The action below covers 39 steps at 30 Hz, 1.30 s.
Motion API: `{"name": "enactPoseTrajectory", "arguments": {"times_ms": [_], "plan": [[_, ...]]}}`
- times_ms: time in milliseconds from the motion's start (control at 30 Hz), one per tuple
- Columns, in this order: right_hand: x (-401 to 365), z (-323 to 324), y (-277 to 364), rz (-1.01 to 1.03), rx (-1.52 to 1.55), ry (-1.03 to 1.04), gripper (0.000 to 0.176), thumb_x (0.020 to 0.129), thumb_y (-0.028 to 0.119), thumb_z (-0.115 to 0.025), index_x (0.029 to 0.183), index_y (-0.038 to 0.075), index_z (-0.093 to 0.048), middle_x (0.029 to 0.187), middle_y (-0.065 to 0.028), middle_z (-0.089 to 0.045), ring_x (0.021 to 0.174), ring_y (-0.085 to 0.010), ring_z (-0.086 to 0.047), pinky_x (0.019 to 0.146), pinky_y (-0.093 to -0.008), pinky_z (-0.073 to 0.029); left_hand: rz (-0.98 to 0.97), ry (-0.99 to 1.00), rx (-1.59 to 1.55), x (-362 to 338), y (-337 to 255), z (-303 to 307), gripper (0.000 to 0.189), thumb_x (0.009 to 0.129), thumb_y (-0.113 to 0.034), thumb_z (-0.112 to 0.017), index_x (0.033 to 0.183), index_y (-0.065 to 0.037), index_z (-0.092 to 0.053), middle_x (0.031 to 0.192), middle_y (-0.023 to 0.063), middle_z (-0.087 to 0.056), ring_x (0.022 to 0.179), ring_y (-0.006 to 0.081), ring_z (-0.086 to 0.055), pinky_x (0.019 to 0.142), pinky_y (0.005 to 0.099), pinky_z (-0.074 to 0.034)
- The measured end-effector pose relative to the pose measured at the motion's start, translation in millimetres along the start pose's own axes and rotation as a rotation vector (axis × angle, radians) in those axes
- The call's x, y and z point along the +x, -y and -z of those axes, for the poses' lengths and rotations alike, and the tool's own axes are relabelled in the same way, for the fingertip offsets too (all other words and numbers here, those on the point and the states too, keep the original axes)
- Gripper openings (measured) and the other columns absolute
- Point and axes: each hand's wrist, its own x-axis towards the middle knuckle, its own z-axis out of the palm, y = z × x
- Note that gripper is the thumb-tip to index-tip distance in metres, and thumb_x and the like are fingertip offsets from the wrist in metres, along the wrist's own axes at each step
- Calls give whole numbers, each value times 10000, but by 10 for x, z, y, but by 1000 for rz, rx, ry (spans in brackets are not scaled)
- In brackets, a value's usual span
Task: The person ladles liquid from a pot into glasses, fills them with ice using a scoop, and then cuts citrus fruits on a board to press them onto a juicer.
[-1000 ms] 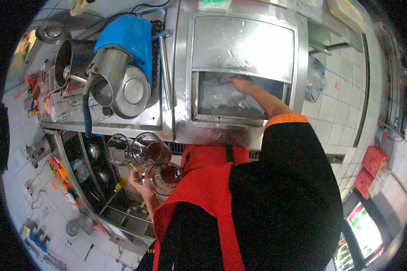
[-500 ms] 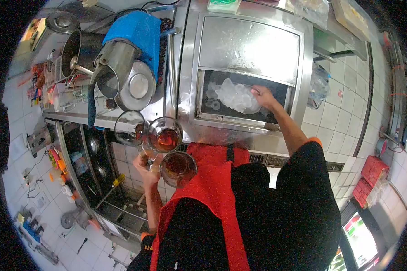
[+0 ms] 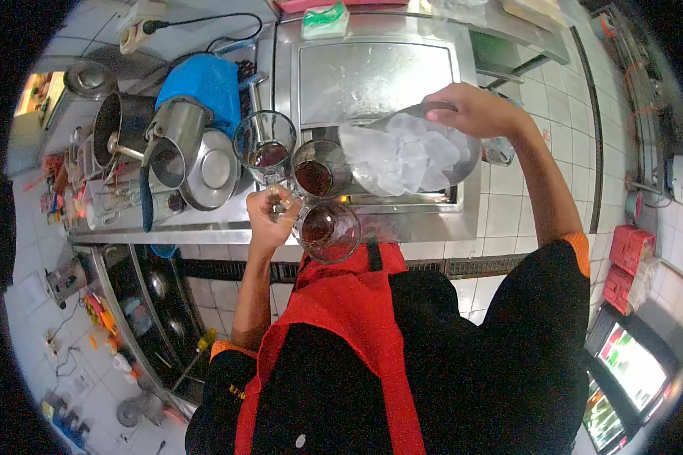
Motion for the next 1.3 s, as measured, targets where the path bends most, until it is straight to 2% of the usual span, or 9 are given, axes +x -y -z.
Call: {"name": "enactPoseTrajectory", "arguments": {"times_ms": [100,167,500,567,600,833,933,1033,1300], "plan": [[48,162,209,29,-79,40,374,931,272,-552,1171,-12,-590,1021,-202,-631,1051,-322,-588,916,-391,-443,-83,13,5,103,-21,-70,196,717,9,-667,655,-48,-490,600,-30,-500,566,38,-445,518,217,-372],[76,210,239,157,-92,-30,267,910,192,-544,1040,-32,-608,922,-194,-639,873,-341,-596,796,-384,-459,-151,29,37,164,-60,-94,194,712,2,-670,647,-47,-493,589,-32,-507,544,37,-445,501,217,-371],[-145,307,449,-258,-82,-11,335,927,202,-522,1166,-29,-568,1098,-214,-564,1003,-347,-569,876,-405,-441,-169,-57,5,148,0,-205,175,724,-15,-699,694,-35,-528,616,-18,-545,557,37,-477,507,209,-378],[-170,165,122,213,-289,-225,320,923,158,-481,1133,-72,-554,1021,-237,-600,667,-308,-672,375,-336,-530,-165,-118,-81,157,-46,-236,167,711,-24,-670,625,-26,-528,516,-1,-499,468,51,-431,443,223,-336],[-344,194,799,-179,-30,-257,302,909,134,-477,1087,-94,-563,902,-246,-613,577,-291,-658,344,-329,-492,-164,-116,-81,142,-35,-230,167,711,-24,-670,625,-26,-528,516,-1,-499,468,51,-431,443,223,-336],[-587,460,1568,-407,-127,-115,228,934,99,-452,993,-69,-594,740,-180,-608,575,-195,-640,372,-291,-504,-246,-105,-130,148,-14,-239,188,709,-17,-674,624,-39,-507,529,-15,-493,469,50,-437,445,214,-333],[-716,487,1442,-250,-144,-193,218,831,19,-466,963,-91,-600,688,-224,-598,481,-292,-616,412,-398,-507,-203,-229,-261,97,-94,-295,174,690,-5,-686,650,-36,-520,561,-17,-484,494,58,-429,469,221,-337],[-672,292,1240,-130,-480,-386,168,763,-15,-503,897,-42,-601,749,-230,-618,759,-357,-639,691,-489,-505,-209,-192,-236,39,-217,-159,168,684,0,-687,656,-32,-525,557,-12,-479,497,68,-427,478,228,-339],[937,-2375,-981,-262,-507,-225,213,816,48,-549,1009,-38,-572,980,-204,-628,882,-338,-659,695,-387,-571,-159,-433,41,-588,-298,372,246,642,-75,-745,698,-45,-508,640,7,-518,591,93,-480,546,246,-386]]}}
